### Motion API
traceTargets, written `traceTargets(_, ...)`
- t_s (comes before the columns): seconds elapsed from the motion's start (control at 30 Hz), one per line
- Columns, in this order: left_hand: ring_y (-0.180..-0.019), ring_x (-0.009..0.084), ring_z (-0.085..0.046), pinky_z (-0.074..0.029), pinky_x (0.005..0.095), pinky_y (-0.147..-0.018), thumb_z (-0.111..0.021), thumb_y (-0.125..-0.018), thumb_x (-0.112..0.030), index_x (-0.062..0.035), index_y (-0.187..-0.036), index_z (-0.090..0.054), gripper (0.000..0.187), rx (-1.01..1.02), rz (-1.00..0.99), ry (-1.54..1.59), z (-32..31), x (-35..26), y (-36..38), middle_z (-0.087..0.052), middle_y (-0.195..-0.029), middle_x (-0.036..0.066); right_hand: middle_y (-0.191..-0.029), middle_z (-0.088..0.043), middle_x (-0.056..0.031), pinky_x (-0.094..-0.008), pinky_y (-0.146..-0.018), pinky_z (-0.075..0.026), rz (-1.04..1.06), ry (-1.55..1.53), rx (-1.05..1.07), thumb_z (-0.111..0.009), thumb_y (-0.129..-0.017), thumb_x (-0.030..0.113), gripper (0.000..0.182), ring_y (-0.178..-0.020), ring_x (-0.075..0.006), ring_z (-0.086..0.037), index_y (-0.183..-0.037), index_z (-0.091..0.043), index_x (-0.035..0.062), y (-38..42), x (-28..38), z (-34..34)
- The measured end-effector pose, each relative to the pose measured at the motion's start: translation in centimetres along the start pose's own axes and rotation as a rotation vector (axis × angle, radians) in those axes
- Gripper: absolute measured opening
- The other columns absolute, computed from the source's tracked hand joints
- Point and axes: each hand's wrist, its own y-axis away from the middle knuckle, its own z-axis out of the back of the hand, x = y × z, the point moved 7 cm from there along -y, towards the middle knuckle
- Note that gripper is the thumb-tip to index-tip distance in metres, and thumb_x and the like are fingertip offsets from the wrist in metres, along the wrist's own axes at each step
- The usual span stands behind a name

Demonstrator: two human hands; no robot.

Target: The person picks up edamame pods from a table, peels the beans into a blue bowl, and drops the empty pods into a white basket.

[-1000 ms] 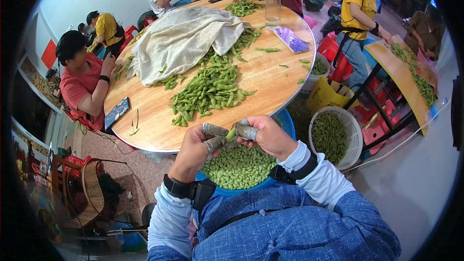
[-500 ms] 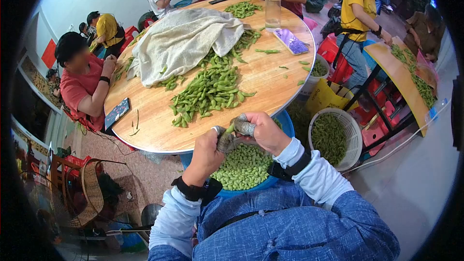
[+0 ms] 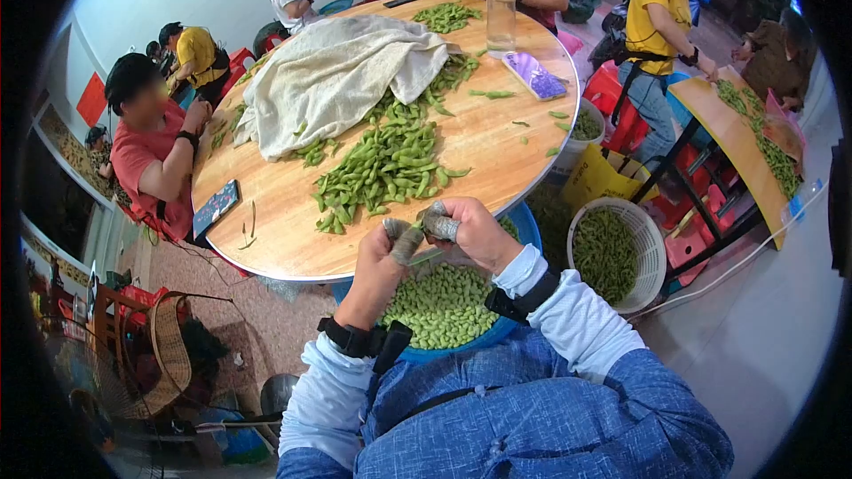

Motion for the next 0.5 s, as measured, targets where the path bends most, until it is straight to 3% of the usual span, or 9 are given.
traceTargets(0.07, -0.048, 0.0070, -0.038, -0.031, 0.0209, -0.042, -0.049, -0.086, -0.033, -0.0081, -0.080, -0.051, 0.026, 0.018, -0.260, -0.307, -0.2, -1.2, -0.4, -0.045, -0.061, -0.002, -0.067, -0.053, 0.0018, -0.0195, -0.056, -0.038, -0.033, 0.107, -0.027, -0.050, -0.082, 0.009, 0.010, -0.061, -0.0051, -0.047, -0.079, -0.057, 0.0020, 0.1, 0.6, -0.1)
traceTargets(0.1, -0.053, 0.0037, -0.040, -0.030, 0.0195, -0.045, -0.048, -0.087, -0.021, -0.0061, -0.081, -0.053, 0.016, 0.054, -0.124, -0.328, -0.1, -1.7, -0.3, -0.049, -0.063, -0.002, -0.067, -0.053, 0.0019, -0.0197, -0.055, -0.038, -0.009, 0.110, 0.002, -0.050, -0.081, 0.008, 0.010, -0.061, -0.0053, -0.046, -0.079, -0.057, 0.0018, -0.1, 1.0, -0.3)
traceTargets(0.2, -0.050, 0.0032, -0.039, -0.028, 0.0187, -0.043, -0.048, -0.086, -0.016, -0.0055, -0.080, -0.053, 0.013, 0.181, 0.116, 0.046, 0.5, -0.7, -0.9, -0.047, -0.059, -0.003, -0.066, -0.052, 0.0022, -0.0210, -0.053, -0.037, 0.050, 0.134, 0.066, -0.051, -0.080, 0.007, 0.009, -0.060, -0.0056, -0.046, -0.077, -0.057, 0.0014, -0.8, 2.0, -0.7)
traceTargets(0.27, -0.048, 0.0031, -0.037, -0.026, 0.0181, -0.042, -0.047, -0.085, -0.015, -0.0057, -0.079, -0.053, 0.012, 0.146, 0.094, 0.028, 0.7, -0.7, -1.3, -0.046, -0.057, -0.003, -0.065, -0.052, 0.0025, -0.0227, -0.052, -0.037, 0.067, 0.174, 0.090, -0.052, -0.080, 0.007, 0.010, -0.060, -0.0058, -0.046, -0.074, -0.057, 0.0013, -1.3, 2.6, -1.0)
traceTargets(0.33, -0.050, 0.0041, -0.039, -0.027, 0.0189, -0.043, -0.043, -0.085, -0.014, -0.0052, -0.078, -0.054, 0.015, 0.108, 0.070, -0.108, 0.9, -1.0, -1.7, -0.047, -0.060, -0.003, -0.062, -0.053, -0.0031, -0.0280, -0.052, -0.038, 0.108, 0.380, 0.061, -0.052, -0.076, 0.006, 0.008, -0.057, -0.0123, -0.049, -0.072, -0.056, 0.0003, -1.9, 2.4, -0.8)
traceTargets(0.43, -0.049, 0.0106, -0.041, -0.031, 0.0255, -0.044, -0.045, -0.075, -0.005, -0.0002, -0.073, -0.051, 0.008, -0.039, -0.157, -0.436, 2.3, 0.6, -3.3, -0.046, -0.055, 0.001, -0.060, -0.053, -0.0143, -0.0360, -0.052, -0.039, 0.185, 0.707, -0.055, -0.050, -0.068, 0.005, 0.007, -0.057, -0.0259, -0.052, -0.070, -0.054, -0.0010, -2.3, 1.7, -0.6)
traceTargets(0.5, -0.052, 0.0126, -0.042, -0.033, 0.0271, -0.046, -0.044, -0.072, -0.003, 0.0014, -0.071, -0.051, 0.008, -0.079, -0.079, -0.396, 2.5, 1.7, -3.5, -0.047, -0.057, 0.003, -0.063, -0.050, -0.0242, -0.0424, -0.054, -0.038, 0.234, 0.823, -0.157, -0.048, -0.059, 0.004, 0.012, -0.060, -0.0395, -0.049, -0.068, -0.052, -0.0015, -2.0, 1.9, -0.9)
